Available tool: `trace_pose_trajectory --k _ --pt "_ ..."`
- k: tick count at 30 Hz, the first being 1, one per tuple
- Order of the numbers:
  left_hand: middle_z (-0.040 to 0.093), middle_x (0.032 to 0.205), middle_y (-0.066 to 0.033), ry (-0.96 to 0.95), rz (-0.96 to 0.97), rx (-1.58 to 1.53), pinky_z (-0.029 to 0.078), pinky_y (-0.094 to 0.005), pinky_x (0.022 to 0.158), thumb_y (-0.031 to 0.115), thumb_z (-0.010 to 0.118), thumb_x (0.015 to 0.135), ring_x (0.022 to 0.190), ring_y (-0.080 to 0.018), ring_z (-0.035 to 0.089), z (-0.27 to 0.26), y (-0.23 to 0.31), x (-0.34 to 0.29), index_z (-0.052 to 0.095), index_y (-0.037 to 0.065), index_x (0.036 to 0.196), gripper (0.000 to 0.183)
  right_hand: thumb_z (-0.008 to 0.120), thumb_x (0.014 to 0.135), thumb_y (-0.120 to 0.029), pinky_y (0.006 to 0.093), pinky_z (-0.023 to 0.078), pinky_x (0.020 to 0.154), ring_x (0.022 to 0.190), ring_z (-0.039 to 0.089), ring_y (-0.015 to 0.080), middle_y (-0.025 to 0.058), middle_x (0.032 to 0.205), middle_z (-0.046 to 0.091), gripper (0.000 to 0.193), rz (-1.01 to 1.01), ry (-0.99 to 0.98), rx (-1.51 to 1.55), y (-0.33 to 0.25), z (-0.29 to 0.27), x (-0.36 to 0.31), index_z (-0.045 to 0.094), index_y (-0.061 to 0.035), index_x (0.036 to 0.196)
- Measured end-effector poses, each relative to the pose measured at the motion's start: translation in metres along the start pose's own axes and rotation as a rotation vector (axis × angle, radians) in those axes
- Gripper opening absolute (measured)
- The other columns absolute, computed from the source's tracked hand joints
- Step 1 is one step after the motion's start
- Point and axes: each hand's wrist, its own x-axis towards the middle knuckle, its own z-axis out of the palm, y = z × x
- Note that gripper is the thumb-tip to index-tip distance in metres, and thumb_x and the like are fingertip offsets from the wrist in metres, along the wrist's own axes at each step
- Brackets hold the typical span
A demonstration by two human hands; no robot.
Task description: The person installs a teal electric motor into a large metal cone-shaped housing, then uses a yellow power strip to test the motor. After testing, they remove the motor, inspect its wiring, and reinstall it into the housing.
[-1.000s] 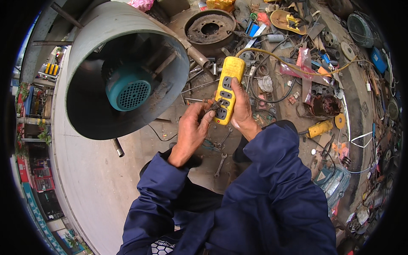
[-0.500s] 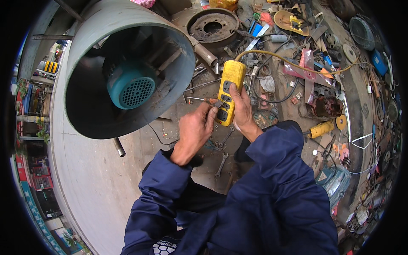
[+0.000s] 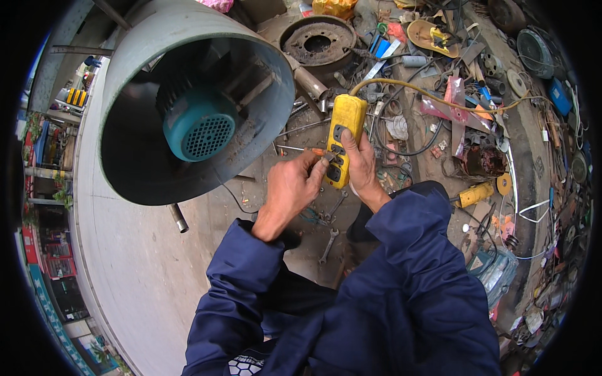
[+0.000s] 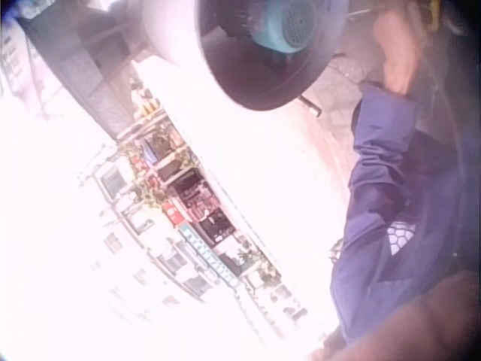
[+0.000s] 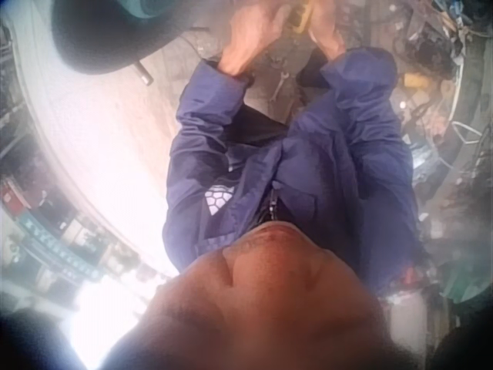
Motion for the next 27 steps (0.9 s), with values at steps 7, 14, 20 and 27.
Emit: trace_pose_trajectory --k 7,14,20,27 --pt "0.070 0.069 -0.0188 0.005 -0.012 0.025 0.055 -0.0536 0.062 0.033 0.070 0.095 0.067 -0.0425 0.070 -0.002 0.003 0.009 0.074 0.008 0.087 0.026 0.059 0.107 -0.052 0.0284 0.050 0.084 0.096 0.060 0.0112 0.0042 0.109 0.065 0.056 -0.062 0.001 -0.105 -0.001 0.001 -0.001 0.059 -0.0009 0.130" --pt "0.070 0.069 -0.0196 -0.009 -0.008 0.073 0.056 -0.0530 0.063 0.036 0.071 0.093 0.067 -0.0423 0.070 0.004 0.002 0.015 0.073 0.007 0.085 0.030 0.060 0.107 -0.051 0.0284 0.049 0.086 0.097 0.060 0.0115 0.0036 0.110 0.065 0.054 -0.091 0.001 -0.154 0.001 0.000 -0.002 0.060 -0.0017 0.130" --pt "0.068 0.065 -0.0182 0.033 0.023 0.064 0.053 -0.0480 0.058 0.035 0.072 0.093 0.063 -0.0395 0.069 0.007 -0.001 0.016 0.074 0.006 0.084 0.031 0.066 0.105 -0.044 0.0281 0.049 0.087 0.098 0.059 0.0116 0.0028 0.112 0.064 0.049 -0.060 0.021 -0.108 -0.003 0.006 -0.005 0.059 -0.0029 0.131" --pt "0.069 0.071 -0.0214 -0.001 0.028 0.049 0.055 -0.0538 0.064 0.032 0.068 0.095 0.068 -0.0446 0.069 0.008 -0.002 0.016 0.071 0.004 0.086 0.030 0.075 0.099 -0.029 0.0290 0.050 0.090 0.099 0.060 0.0118 0.0027 0.111 0.062 0.041 -0.010 -0.027 -0.037 -0.013 0.013 -0.008 0.057 -0.0046 0.127"
